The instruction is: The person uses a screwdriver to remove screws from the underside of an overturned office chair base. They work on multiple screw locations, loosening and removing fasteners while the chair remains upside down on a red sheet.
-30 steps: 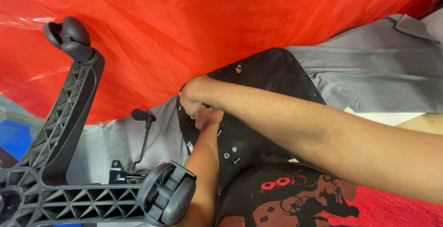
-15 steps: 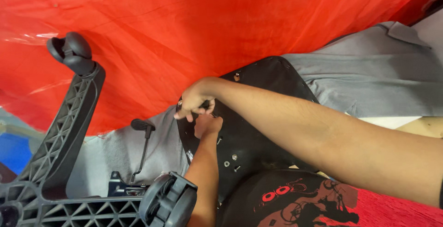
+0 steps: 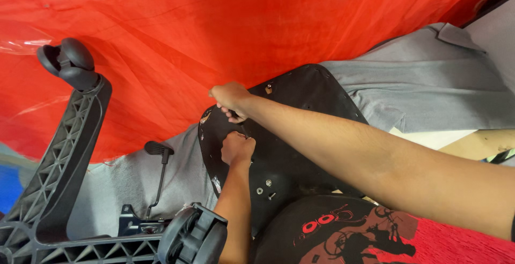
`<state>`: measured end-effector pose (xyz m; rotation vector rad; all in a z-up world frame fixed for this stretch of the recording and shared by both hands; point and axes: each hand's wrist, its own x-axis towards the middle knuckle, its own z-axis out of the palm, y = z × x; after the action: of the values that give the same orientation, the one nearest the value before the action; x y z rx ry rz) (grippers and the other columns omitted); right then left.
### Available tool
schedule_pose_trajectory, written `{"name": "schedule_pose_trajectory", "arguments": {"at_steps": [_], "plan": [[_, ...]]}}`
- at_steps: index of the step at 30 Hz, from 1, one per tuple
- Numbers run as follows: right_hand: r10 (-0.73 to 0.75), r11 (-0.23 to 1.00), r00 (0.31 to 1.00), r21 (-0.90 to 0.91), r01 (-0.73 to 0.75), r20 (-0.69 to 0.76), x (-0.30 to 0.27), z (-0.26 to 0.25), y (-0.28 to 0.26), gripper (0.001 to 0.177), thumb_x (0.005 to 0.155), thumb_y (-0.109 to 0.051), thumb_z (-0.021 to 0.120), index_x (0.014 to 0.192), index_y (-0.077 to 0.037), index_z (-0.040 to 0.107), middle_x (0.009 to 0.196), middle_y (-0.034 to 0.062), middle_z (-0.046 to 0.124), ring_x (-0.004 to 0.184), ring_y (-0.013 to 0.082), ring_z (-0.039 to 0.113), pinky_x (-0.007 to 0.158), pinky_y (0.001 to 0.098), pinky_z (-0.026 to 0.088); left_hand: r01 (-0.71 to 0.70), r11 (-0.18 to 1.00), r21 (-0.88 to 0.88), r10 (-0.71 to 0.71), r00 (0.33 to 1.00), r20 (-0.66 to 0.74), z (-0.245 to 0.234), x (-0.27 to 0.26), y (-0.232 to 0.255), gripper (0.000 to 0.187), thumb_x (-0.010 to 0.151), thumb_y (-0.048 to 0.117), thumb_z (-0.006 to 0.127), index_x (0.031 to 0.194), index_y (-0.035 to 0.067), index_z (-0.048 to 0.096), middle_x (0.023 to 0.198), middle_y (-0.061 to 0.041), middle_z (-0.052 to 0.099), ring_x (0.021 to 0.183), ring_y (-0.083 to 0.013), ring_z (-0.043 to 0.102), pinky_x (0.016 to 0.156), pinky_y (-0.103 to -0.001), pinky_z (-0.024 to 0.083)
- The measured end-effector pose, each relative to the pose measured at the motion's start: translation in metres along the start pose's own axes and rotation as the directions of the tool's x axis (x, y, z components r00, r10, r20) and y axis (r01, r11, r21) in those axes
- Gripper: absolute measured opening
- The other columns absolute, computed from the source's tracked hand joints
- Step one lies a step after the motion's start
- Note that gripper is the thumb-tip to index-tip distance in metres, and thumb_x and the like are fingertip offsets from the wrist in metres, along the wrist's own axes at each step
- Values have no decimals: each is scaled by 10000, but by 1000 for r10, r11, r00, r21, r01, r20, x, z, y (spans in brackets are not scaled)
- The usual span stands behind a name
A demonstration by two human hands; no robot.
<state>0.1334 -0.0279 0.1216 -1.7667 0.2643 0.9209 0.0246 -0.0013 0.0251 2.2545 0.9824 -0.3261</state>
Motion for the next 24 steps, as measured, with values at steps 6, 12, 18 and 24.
{"name": "schedule_pose_trajectory", "arguments": {"at_steps": [6,12,18,24], "plan": [[-3,1000,999,-12,3,-38,-6,10,-3,363,893,-393,641,740,-77,550,598,21,469,540,168,476,605,425,507,-26,987,-156,7,993,-120,7,-18,-1,316,807,396,832,1001,166,733,1043,-76,772,1003,-310,737,865,-447,574],[-25,1000,999,-8,25,-43,-6,12,-4,376,893,-400,635,755,-64,536,604,38,467,523,181,459,599,448,504,-412,829,-378,242,874,-421,13,-8,11,237,857,171,775,1001,1,694,989,-153,755,916,-314,746,785,-424,563],[-42,999,999,-32,41,-32,-16,16,-7,369,896,-395,641,777,-53,572,610,48,493,507,181,481,626,469,562,-515,478,-711,210,853,-477,45,-2,15,406,877,72,662,1243,-16,511,943,-116,707,782,-205,688,715,-347,546],[-55,981,998,-185,55,8,-28,17,-8,416,927,-432,570,898,-20,617,666,124,581,536,231,581,627,500,602,-530,465,-709,240,846,-475,54,30,5,271,845,71,756,1039,-39,601,998,-97,709,884,-145,675,792,-292,526]]}}
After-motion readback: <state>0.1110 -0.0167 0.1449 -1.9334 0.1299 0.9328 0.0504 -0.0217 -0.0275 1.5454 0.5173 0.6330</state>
